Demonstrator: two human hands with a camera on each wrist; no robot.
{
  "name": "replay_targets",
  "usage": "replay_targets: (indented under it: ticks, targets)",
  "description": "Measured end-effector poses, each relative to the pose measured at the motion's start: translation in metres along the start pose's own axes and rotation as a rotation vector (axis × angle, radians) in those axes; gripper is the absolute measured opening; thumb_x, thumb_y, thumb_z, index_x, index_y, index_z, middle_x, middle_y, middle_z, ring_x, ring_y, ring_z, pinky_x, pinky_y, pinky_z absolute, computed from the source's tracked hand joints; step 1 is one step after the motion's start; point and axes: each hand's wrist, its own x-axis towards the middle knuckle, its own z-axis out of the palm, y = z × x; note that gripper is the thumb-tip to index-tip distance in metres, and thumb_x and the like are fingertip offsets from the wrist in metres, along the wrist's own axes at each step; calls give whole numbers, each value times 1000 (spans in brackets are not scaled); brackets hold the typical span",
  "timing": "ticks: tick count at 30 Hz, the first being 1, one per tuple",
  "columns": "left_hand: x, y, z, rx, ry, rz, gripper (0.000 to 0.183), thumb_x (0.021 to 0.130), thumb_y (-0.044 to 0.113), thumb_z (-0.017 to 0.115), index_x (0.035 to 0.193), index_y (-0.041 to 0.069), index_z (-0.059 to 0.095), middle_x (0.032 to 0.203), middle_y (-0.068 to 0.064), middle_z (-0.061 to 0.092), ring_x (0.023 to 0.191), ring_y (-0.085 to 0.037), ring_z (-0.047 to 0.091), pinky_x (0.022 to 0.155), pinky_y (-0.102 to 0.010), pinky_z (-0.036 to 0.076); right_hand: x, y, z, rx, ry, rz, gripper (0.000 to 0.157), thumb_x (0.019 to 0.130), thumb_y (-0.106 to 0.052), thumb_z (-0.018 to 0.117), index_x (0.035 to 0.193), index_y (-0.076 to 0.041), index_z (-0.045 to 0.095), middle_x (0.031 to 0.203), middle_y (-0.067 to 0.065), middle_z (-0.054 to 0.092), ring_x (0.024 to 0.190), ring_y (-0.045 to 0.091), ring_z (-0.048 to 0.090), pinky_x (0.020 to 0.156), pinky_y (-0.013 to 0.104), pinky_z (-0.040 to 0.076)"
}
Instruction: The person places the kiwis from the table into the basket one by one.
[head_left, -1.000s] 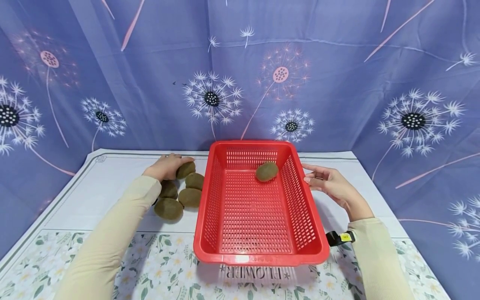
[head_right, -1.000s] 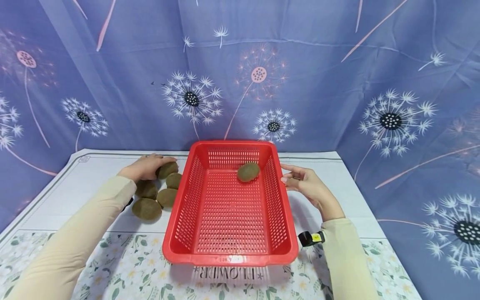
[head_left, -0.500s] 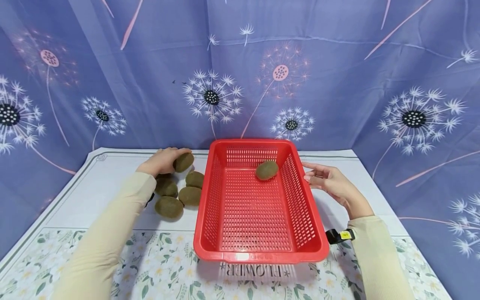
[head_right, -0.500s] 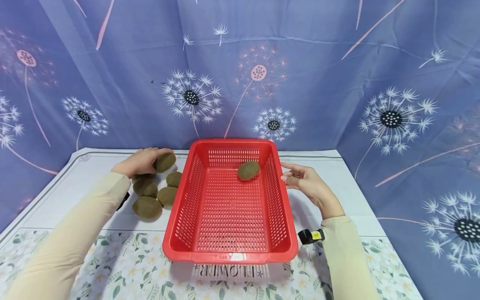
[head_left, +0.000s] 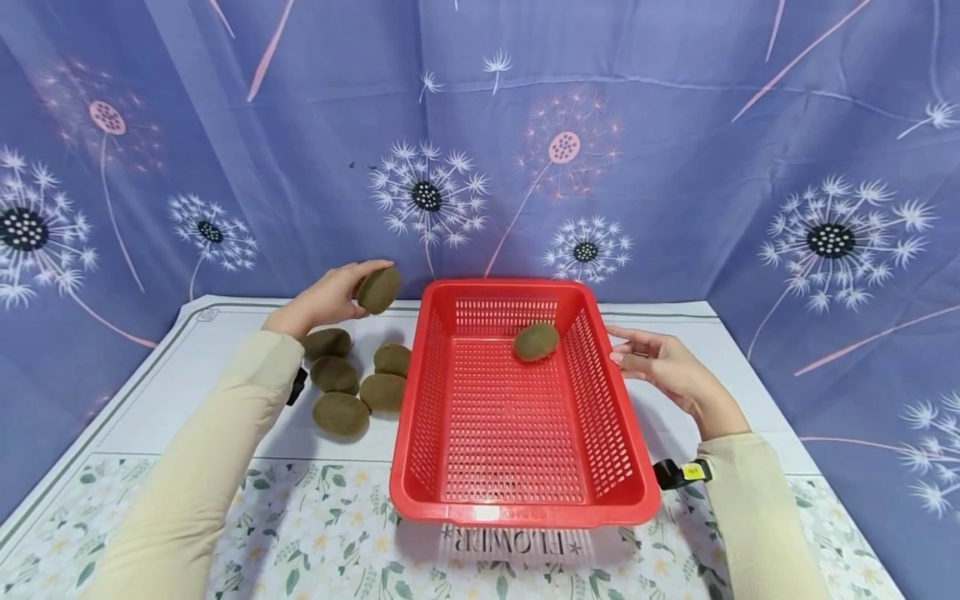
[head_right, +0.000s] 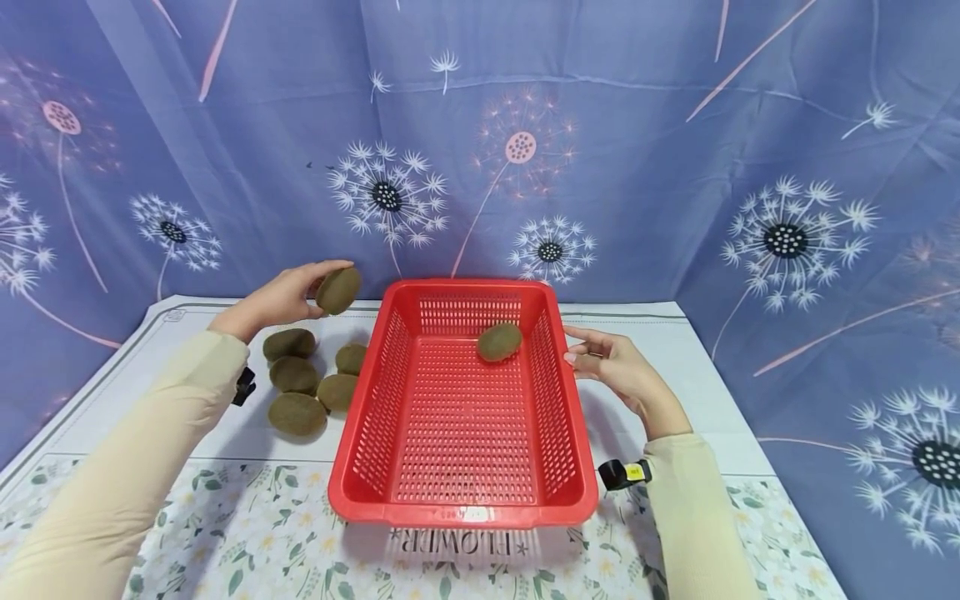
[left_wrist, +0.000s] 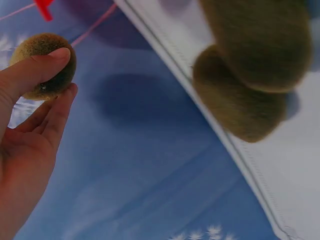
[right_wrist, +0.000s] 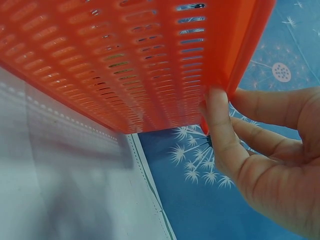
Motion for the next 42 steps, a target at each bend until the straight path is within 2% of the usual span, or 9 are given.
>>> replay_targets:
  ticks: [5, 10, 15, 20, 27, 33, 42]
  targets:
    - [9, 19, -9, -50, 5, -2, 83, 77, -11, 71, 148, 8, 33, 121, -24, 52, 90, -33, 55, 75, -45, 48, 0, 2, -2, -2, -4, -1, 61, 94, -9, 61, 147, 1, 33, 107, 8, 61, 93, 12, 66, 85, 30, 53]
    - [23, 46, -15, -141, 9, 14, 85, 77, -11, 72, 149, 10, 33, 125, -23, 55, 103, -35, 59, 85, -47, 50, -1, 4, -4, -25, -7, -12, 60, 95, -12, 61, 147, 0, 34, 107, 8, 60, 92, 12, 65, 85, 30, 53]
    - [42, 75, -13, -230, -33, 28, 85, 77, -11, 72, 149, 12, 33, 131, -23, 51, 110, -38, 58, 89, -46, 50, -1, 5, -5, -14, -9, -18, 60, 95, -12, 60, 147, 1, 33, 104, 7, 59, 91, 12, 65, 84, 29, 53]
    - [64, 103, -9, -271, -68, 56, 87, 76, -10, 72, 150, 15, 32, 137, -21, 46, 111, -38, 57, 89, -43, 50, -1, 6, -5, 0, -5, -17, 60, 95, -11, 60, 147, 2, 33, 104, 5, 60, 91, 11, 66, 83, 29, 53]
    - [88, 140, -3, -263, -104, 111, 86, 76, -9, 74, 149, 13, 32, 138, -19, 46, 110, -34, 57, 89, -39, 50, -2, 5, -5, -12, 4, -4, 61, 95, -10, 61, 148, 2, 32, 107, 9, 58, 92, 11, 65, 85, 30, 53]
    - [107, 167, 8, -181, -144, 156, 85, 76, -5, 76, 147, 15, 34, 131, -14, 52, 99, -26, 57, 84, -34, 50, 1, 3, -4, 1, -3, -7, 61, 95, -10, 60, 148, 1, 32, 105, 9, 59, 92, 12, 66, 86, 31, 53]
    - [119, 188, 46, -146, -249, 188, 83, 76, -6, 75, 147, 16, 35, 130, -11, 54, 109, -24, 56, 87, -33, 49, 3, 3, -1, 6, 1, -7, 60, 94, -6, 59, 147, 3, 33, 104, 8, 58, 90, 10, 65, 83, 28, 53]
